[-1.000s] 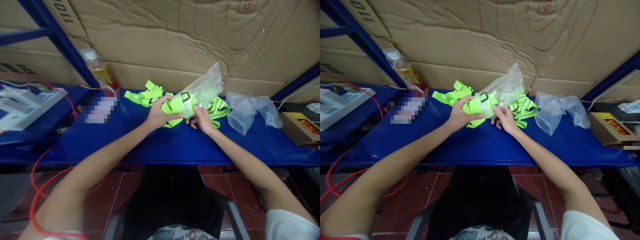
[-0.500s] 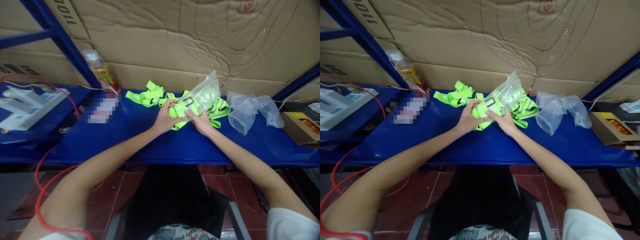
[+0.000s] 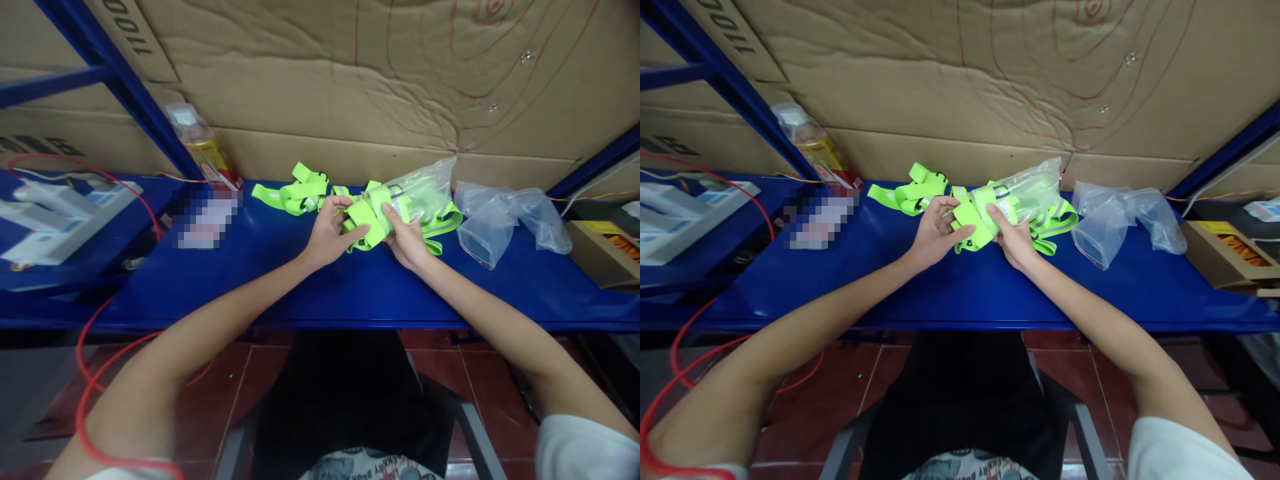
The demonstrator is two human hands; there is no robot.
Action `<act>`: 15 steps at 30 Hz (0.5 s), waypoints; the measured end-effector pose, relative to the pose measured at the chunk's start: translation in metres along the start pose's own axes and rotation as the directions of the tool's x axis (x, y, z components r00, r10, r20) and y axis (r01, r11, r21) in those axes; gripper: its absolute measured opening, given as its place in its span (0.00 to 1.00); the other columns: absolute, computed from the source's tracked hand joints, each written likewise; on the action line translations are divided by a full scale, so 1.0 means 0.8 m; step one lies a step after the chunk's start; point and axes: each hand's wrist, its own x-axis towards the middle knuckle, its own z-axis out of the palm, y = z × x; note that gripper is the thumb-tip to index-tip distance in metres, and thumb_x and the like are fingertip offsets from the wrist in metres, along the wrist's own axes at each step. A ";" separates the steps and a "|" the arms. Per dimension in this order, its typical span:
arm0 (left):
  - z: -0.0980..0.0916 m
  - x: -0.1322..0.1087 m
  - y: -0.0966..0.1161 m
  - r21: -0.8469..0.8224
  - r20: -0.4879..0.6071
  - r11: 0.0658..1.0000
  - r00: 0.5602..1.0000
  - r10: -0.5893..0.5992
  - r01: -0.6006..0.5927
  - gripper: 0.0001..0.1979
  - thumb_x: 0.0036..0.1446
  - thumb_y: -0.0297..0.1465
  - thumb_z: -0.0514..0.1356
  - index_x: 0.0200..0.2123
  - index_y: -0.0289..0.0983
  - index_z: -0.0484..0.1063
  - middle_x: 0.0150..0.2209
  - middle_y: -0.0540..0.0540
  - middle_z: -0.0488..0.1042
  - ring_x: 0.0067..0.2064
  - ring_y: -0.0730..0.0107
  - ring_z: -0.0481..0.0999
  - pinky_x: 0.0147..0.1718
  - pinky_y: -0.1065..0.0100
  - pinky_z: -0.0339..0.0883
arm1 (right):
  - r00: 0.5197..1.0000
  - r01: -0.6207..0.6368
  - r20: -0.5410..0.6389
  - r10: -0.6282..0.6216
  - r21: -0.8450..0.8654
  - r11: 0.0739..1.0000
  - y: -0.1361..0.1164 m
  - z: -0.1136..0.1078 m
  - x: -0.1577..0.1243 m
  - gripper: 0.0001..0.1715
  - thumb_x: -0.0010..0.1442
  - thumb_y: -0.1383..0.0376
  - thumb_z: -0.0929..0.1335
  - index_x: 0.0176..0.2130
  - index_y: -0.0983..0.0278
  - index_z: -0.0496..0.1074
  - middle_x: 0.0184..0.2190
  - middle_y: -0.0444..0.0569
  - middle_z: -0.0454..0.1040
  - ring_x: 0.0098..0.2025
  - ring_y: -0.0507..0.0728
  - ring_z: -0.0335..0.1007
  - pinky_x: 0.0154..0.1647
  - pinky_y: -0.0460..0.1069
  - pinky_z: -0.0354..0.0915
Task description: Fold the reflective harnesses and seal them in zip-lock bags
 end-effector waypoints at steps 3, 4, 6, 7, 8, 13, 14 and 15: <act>0.000 0.003 0.010 -0.039 -0.011 0.998 0.999 -0.047 0.047 0.34 0.44 0.42 0.83 0.49 0.40 0.71 0.51 0.43 0.79 0.48 0.64 0.82 0.47 0.61 0.81 | 1.000 -0.002 0.017 0.002 -0.021 1.000 -0.003 -0.003 0.001 0.47 0.49 0.41 0.82 0.60 0.57 0.74 0.56 0.53 0.83 0.58 0.68 0.81 0.49 0.59 0.83; 0.000 0.003 0.014 -0.042 -0.028 0.997 0.998 -0.061 0.060 0.35 0.42 0.41 0.83 0.49 0.40 0.72 0.51 0.42 0.80 0.48 0.63 0.83 0.48 0.61 0.81 | 0.999 -0.012 0.030 0.013 -0.030 0.999 -0.004 -0.005 0.002 0.47 0.49 0.42 0.82 0.60 0.57 0.74 0.56 0.53 0.83 0.57 0.68 0.81 0.47 0.59 0.84; -0.001 0.004 0.020 -0.037 -0.069 0.996 0.994 -0.082 0.079 0.35 0.39 0.39 0.84 0.48 0.40 0.74 0.50 0.43 0.82 0.49 0.63 0.84 0.50 0.59 0.82 | 0.998 -0.040 0.054 0.043 -0.049 0.998 -0.005 -0.008 0.002 0.47 0.48 0.42 0.83 0.60 0.57 0.74 0.55 0.53 0.83 0.54 0.67 0.82 0.42 0.57 0.84; -0.001 0.004 0.023 -0.028 -0.088 0.996 0.992 -0.089 0.087 0.34 0.38 0.39 0.84 0.47 0.40 0.75 0.49 0.43 0.83 0.48 0.63 0.84 0.50 0.58 0.82 | 0.997 -0.049 0.063 0.053 -0.056 0.997 -0.005 -0.010 0.003 0.47 0.48 0.43 0.84 0.60 0.57 0.74 0.54 0.53 0.83 0.52 0.66 0.83 0.40 0.56 0.83; -0.001 0.004 0.024 -0.017 -0.102 0.995 0.990 -0.095 0.093 0.34 0.37 0.39 0.84 0.46 0.40 0.75 0.47 0.44 0.83 0.48 0.63 0.84 0.50 0.57 0.83 | 0.996 -0.053 0.067 0.057 -0.062 0.997 -0.005 -0.011 0.003 0.48 0.47 0.44 0.84 0.60 0.57 0.74 0.54 0.53 0.83 0.51 0.65 0.83 0.37 0.54 0.83; 0.002 0.003 0.027 -0.011 -0.188 0.994 0.976 -0.110 0.110 0.29 0.34 0.39 0.85 0.35 0.39 0.75 0.41 0.48 0.83 0.42 0.66 0.83 0.46 0.58 0.84 | 0.993 -0.069 0.093 0.075 -0.066 0.995 -0.001 -0.010 0.001 0.53 0.44 0.46 0.86 0.63 0.54 0.73 0.53 0.52 0.84 0.50 0.65 0.83 0.35 0.53 0.82; 0.003 0.002 0.027 -0.010 -0.206 0.994 0.973 -0.107 0.107 0.29 0.33 0.39 0.85 0.34 0.39 0.75 0.40 0.49 0.82 0.40 0.67 0.82 0.44 0.59 0.83 | 0.989 -0.074 0.121 0.081 -0.058 0.996 -0.001 -0.009 0.000 0.52 0.45 0.46 0.86 0.63 0.53 0.73 0.53 0.51 0.84 0.51 0.65 0.83 0.37 0.55 0.83; 0.004 0.002 0.027 -0.007 -0.217 0.995 0.971 -0.101 0.102 0.28 0.32 0.39 0.85 0.34 0.39 0.76 0.37 0.50 0.81 0.38 0.69 0.81 0.42 0.61 0.83 | 0.985 -0.079 0.150 0.086 -0.052 0.996 -0.001 -0.009 -0.001 0.51 0.46 0.45 0.85 0.63 0.53 0.73 0.54 0.51 0.84 0.52 0.65 0.83 0.39 0.56 0.84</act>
